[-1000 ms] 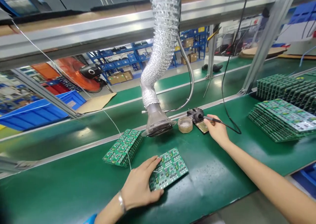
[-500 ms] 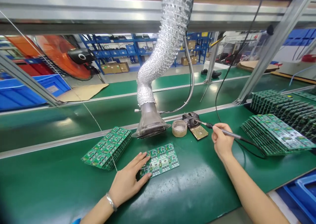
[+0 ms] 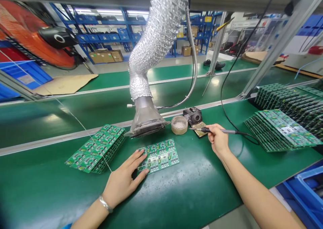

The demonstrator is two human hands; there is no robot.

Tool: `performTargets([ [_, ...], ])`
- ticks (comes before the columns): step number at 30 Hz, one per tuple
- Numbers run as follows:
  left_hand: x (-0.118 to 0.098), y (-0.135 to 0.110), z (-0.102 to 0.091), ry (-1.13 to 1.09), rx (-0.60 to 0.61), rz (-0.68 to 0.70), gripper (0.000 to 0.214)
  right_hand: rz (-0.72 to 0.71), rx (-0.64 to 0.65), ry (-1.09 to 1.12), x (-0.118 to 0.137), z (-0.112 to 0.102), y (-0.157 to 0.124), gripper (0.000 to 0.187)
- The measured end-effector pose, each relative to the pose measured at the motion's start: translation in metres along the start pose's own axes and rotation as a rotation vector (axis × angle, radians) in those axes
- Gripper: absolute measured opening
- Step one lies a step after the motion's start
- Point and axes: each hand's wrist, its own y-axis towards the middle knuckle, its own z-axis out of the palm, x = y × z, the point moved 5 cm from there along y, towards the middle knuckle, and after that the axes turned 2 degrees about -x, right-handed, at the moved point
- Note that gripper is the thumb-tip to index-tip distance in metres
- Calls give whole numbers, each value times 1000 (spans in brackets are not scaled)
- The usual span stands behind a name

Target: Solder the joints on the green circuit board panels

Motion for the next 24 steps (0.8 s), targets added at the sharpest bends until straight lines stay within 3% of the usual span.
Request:
performTargets([
  [11, -12, 6, 12, -11, 106, -76, 47, -318, 49, -139, 14, 7, -18, 11],
  [13, -14, 8, 7, -30, 72, -82, 48, -412, 41, -195, 20, 11, -28, 18],
  [16, -17, 6, -10, -95, -79, -42, 46, -551, 28, -344, 23, 19, -52, 29],
  [18, -24, -1, -20, -156, -151, 41, 31, -626, 141, -456, 18, 32, -73, 27],
  [21, -37, -13, -25, -194, -156, 140, 26, -850, 536, -556, 7, 64, -119, 33],
  [24, -48, -23, -23, -224, -146, 155, 23, -963, 663, -504, 3, 87, -158, 29],
])
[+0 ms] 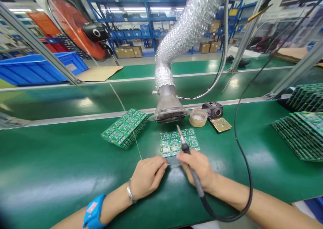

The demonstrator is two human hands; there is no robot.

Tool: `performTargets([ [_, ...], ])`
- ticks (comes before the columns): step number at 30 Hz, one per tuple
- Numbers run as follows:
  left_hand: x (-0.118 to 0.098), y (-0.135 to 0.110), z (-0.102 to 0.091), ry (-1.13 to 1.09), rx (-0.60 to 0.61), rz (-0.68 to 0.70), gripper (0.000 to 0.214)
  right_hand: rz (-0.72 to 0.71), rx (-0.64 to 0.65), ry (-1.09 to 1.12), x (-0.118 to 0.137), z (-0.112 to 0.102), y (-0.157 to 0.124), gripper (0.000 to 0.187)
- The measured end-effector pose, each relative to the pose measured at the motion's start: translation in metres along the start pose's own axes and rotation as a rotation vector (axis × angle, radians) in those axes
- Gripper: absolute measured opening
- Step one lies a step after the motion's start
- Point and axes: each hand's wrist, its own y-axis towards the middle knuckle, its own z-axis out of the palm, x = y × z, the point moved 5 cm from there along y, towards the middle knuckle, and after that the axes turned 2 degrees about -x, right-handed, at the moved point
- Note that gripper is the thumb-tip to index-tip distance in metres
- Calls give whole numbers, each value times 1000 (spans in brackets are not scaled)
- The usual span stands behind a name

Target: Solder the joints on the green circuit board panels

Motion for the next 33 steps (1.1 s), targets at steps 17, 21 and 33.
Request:
performTargets([
  [17, 26, -18, -75, 130, -111, 91, 24, 12, -59, 69, 4, 2, -4, 41],
  [21, 25, -35, -63, 194, -132, 200, 20, 147, 10, 105, 5, 8, -7, 41],
  [33, 21, -39, -69, 158, -199, 217, 21, 311, -50, 50, 12, 7, -7, 11],
])
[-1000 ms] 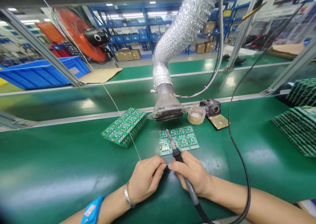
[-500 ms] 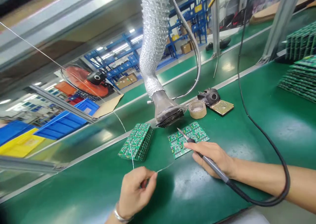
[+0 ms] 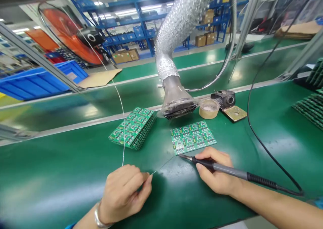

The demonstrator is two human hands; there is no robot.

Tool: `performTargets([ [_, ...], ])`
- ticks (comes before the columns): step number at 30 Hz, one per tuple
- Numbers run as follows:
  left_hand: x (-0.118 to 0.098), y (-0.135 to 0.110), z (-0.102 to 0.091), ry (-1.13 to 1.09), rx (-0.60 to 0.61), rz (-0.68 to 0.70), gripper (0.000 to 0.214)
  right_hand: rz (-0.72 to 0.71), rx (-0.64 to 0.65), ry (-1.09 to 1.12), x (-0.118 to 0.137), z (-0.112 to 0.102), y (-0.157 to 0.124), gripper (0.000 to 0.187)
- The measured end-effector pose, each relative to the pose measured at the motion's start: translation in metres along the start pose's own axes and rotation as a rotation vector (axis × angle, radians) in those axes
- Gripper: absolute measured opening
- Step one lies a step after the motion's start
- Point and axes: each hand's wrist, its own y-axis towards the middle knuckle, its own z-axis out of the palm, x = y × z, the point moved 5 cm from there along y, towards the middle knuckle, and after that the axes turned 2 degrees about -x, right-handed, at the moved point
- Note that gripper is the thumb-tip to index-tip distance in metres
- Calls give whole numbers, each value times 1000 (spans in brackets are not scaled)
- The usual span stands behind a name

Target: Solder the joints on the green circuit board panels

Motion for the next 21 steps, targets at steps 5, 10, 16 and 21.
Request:
performTargets([
  [5, -1, -1, 4, -19, 1, -7, 22, 32, 44, -80, -4, 4, 0, 7],
  [10, 1, -1, 7, -29, 18, -17, 22, 46, 59, -75, -2, 7, 2, 6],
  [16, 2, -1, 9, -24, 8, -13, 21, 97, 95, -96, 2, 8, 3, 4],
  [21, 1, 2, 10, -34, 4, -8, 23, 75, 96, -86, 2, 10, -1, 6],
])
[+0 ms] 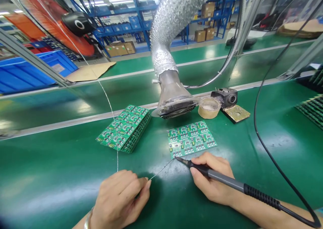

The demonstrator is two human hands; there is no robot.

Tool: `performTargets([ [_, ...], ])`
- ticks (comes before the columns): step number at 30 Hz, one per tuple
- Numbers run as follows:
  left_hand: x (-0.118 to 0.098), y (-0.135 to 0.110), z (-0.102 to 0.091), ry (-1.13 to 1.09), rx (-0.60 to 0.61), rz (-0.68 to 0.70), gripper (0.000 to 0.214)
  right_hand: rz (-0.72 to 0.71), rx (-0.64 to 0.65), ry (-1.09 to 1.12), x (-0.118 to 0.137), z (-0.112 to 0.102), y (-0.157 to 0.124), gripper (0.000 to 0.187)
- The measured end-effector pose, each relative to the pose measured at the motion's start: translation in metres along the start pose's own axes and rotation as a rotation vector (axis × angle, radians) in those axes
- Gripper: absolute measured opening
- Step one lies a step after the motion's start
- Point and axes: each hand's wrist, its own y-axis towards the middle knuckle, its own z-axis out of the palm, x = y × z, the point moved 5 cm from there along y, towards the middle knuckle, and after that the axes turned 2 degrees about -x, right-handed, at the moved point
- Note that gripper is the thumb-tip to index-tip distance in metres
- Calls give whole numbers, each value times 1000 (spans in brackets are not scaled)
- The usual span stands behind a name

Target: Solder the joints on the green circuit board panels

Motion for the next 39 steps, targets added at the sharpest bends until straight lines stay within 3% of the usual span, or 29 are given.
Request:
performTargets([
  [15, 0, -1, 11, 34, 25, 16, 25, -123, -5, 39, 8, 2, 0, 17],
  [24, -4, 1, 7, 2, 1, 25, 19, 43, -34, 62, -8, -1, -8, 8],
  [30, -4, 2, 13, 6, 13, 29, 20, 108, 11, 57, -15, -1, -7, 6],
  [39, -5, 1, 21, 6, 44, 20, 26, 97, -5, 90, -9, -1, -3, 6],
])
